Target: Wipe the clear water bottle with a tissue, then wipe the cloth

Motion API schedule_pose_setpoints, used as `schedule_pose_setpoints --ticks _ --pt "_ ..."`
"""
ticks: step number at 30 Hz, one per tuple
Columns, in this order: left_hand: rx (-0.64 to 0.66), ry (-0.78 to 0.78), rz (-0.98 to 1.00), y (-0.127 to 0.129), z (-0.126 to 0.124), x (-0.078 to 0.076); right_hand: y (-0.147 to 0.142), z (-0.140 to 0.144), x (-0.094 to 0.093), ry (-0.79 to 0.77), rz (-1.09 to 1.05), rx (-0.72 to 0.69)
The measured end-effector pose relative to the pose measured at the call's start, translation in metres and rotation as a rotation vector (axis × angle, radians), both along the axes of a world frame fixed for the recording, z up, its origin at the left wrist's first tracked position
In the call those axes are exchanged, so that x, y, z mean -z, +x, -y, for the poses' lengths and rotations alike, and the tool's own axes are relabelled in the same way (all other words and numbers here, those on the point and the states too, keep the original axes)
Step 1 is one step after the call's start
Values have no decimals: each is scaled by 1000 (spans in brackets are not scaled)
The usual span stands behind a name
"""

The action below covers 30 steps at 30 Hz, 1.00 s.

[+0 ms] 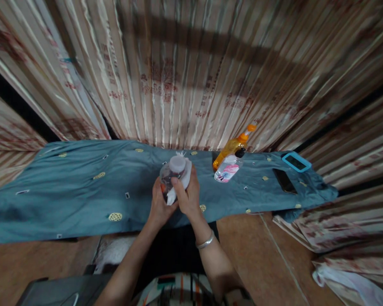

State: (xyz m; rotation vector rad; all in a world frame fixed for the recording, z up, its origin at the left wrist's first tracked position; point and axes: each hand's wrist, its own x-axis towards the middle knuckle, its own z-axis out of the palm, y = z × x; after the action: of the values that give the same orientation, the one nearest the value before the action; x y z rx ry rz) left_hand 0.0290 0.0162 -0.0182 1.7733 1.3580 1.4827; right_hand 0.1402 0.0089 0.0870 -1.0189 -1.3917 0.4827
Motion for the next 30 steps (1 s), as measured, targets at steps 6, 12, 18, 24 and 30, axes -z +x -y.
schedule_pose_setpoints --ticks 6,12,18,24,30 --pt "87 -95 -28 -8 9 1 13 -6 19 -114 -206 -67" --pt "90 -72 -35 -12 2 -5 0 0 70 -364 -460 -67" --pt "50 -50 -96 -7 -8 -24 10 -1 53 -401 -481 -40" --pt "-9 -51 -25 6 -7 -20 5 -1 -16 -135 -103 46" --pt "112 -168 108 14 -2 -20 1 -2 3 36 68 177"
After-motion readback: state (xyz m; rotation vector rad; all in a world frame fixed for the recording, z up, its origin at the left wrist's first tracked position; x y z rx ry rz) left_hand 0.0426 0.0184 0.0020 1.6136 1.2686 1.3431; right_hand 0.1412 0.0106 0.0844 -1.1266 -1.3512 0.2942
